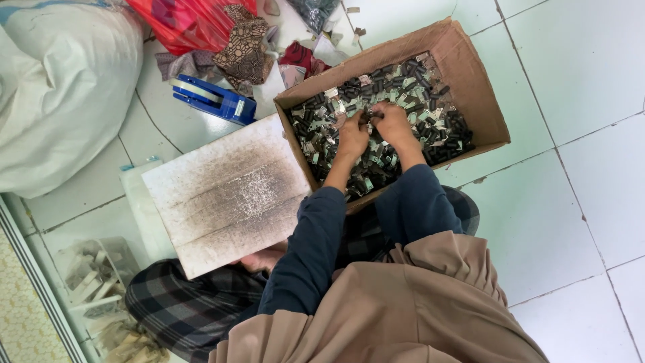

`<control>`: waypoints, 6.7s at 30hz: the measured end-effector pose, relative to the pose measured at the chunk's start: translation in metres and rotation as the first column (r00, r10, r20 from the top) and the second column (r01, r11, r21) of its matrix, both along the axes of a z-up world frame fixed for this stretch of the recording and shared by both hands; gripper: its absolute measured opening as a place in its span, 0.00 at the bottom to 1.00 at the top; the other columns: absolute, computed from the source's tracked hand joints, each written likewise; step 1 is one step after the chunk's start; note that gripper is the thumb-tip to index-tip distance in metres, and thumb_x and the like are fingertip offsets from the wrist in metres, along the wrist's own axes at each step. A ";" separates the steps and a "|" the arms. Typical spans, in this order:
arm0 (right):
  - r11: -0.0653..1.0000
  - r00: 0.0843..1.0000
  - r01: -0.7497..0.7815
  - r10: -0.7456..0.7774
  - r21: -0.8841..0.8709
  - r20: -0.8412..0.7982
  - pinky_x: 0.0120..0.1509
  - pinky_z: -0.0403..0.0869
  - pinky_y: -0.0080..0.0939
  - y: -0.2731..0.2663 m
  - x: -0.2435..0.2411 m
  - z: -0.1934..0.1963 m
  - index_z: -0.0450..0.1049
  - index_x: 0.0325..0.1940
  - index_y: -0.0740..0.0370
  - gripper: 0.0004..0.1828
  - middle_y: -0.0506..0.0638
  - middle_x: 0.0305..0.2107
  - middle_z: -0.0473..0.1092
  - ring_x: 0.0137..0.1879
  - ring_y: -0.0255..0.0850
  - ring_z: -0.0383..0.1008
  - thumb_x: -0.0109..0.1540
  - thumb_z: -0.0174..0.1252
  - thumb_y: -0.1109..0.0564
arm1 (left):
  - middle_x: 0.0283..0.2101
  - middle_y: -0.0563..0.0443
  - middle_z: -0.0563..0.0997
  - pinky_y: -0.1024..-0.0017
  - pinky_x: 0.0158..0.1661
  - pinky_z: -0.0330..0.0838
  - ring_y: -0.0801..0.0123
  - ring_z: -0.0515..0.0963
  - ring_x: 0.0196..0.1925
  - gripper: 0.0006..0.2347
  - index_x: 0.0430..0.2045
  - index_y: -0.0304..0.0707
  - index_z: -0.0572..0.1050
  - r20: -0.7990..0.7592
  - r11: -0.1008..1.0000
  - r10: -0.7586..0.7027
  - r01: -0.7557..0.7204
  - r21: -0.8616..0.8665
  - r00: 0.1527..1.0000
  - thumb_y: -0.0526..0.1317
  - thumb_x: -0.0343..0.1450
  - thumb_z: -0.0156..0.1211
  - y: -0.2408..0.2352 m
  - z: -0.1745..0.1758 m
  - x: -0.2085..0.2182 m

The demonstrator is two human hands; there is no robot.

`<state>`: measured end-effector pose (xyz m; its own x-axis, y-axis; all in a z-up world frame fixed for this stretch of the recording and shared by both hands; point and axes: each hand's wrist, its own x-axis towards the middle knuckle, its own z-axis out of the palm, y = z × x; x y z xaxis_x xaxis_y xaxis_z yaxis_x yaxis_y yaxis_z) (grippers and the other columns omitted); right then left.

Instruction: A person sitting on the floor is picking small metal parts from a cardboard box and placing them into a small plastic bag for packaging.

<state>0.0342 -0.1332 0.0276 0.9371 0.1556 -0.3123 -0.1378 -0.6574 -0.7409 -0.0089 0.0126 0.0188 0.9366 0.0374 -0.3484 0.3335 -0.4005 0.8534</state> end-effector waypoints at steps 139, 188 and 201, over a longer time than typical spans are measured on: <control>0.875 0.927 -0.371 0.366 -0.310 -0.077 0.68 0.70 0.72 0.054 -0.078 0.119 0.68 0.72 0.60 0.30 0.63 0.63 0.67 0.68 0.64 0.66 0.64 0.57 0.67 | 0.66 0.35 0.63 0.42 0.55 0.78 0.29 0.66 0.66 0.27 0.65 0.36 0.65 -0.004 0.921 -0.159 0.149 0.361 0.987 0.28 0.67 0.60 0.034 0.006 -0.081; 0.840 0.915 -0.399 0.392 -0.367 -0.096 0.59 0.76 0.66 0.070 -0.082 0.046 0.71 0.60 0.70 0.25 0.65 0.52 0.64 0.62 0.70 0.67 0.62 0.65 0.57 | 0.60 0.31 0.74 0.48 0.67 0.66 0.39 0.73 0.65 0.23 0.63 0.45 0.71 0.117 0.940 0.332 -0.339 0.046 0.936 0.30 0.71 0.48 0.043 0.004 -0.084; 0.940 0.947 -0.300 0.272 -0.164 -0.172 0.61 0.74 0.65 0.070 -0.081 0.066 0.73 0.60 0.65 0.21 0.64 0.49 0.73 0.61 0.66 0.71 0.63 0.60 0.59 | 0.52 0.33 0.82 0.50 0.59 0.74 0.42 0.79 0.59 0.19 0.61 0.52 0.72 0.001 0.948 0.319 -0.319 0.018 0.948 0.36 0.73 0.48 0.045 0.026 -0.084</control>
